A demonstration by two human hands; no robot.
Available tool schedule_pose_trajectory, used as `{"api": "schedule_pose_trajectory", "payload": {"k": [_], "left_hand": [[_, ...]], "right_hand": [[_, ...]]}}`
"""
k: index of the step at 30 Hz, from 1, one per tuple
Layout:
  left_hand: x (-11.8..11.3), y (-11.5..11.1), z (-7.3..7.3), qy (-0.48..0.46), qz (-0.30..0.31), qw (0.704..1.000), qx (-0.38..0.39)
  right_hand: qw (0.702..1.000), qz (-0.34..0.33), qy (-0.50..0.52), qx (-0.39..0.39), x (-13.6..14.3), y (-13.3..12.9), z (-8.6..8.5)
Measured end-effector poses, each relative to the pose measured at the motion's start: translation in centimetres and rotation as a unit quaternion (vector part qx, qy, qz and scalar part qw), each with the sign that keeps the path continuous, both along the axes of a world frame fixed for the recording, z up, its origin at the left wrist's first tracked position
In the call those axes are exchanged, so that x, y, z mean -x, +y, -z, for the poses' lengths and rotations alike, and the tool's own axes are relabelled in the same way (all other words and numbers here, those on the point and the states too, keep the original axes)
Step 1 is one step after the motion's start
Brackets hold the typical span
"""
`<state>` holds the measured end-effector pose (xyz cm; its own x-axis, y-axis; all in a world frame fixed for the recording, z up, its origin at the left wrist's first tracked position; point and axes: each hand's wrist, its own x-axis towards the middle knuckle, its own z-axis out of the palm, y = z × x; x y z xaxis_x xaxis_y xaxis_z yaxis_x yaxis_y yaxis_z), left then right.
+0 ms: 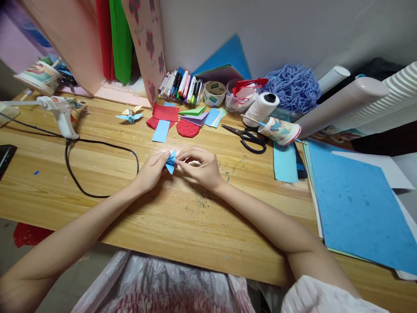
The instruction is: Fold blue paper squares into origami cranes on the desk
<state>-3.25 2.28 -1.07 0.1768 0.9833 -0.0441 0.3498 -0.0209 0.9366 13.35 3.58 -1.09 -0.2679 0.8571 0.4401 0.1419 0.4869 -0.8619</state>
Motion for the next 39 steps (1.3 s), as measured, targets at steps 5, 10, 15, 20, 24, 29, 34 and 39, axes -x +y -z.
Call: {"api": "schedule_pose_trajectory", "payload": {"k": [5,10,15,20,24,29,34,39], "left_hand": [[0.0,-0.2,-0.2,0.012,0.003,1.000,-0.005],[-0.2,-0.3,-0.6,0.018,0.001,0.999,-0.026],[-0.4,-0.5,-0.7,-0.006,-0.003,0.999,-0.046],[-0.3,-0.6,-0.8,-0.035,-0.004,0.998,-0.052],[-0.3,-0.6,-0.9,-0.021,-0.007,0.998,-0.064],[-0.2,-0.7,-0.9,-0.003,0.003,0.996,-0.085],[-0.2,-0.5,-0.8,0.010,0.008,0.997,-0.082],[-0.2,-0.6,-0.8,0.006,0.010,0.997,-0.077]], "right_hand": [[0.992,-0.015,0.078,0.100,0.2,-0.2,0.4],[0.978,-0.002,0.121,0.169,0.6,-0.6,0.3],[0.978,0.013,0.139,0.158,0.8,-1.0,0.3],[0.996,0.042,0.059,0.047,0.6,-1.2,0.2],[0.996,0.056,-0.011,-0.069,0.4,-1.2,-0.1],[0.989,0.052,-0.037,-0.134,0.2,-0.9,-0.5],[0.995,0.002,-0.008,-0.104,0.0,-0.5,-0.5],[0.998,-0.011,0.025,-0.051,0.1,-0.5,-0.2]]}}
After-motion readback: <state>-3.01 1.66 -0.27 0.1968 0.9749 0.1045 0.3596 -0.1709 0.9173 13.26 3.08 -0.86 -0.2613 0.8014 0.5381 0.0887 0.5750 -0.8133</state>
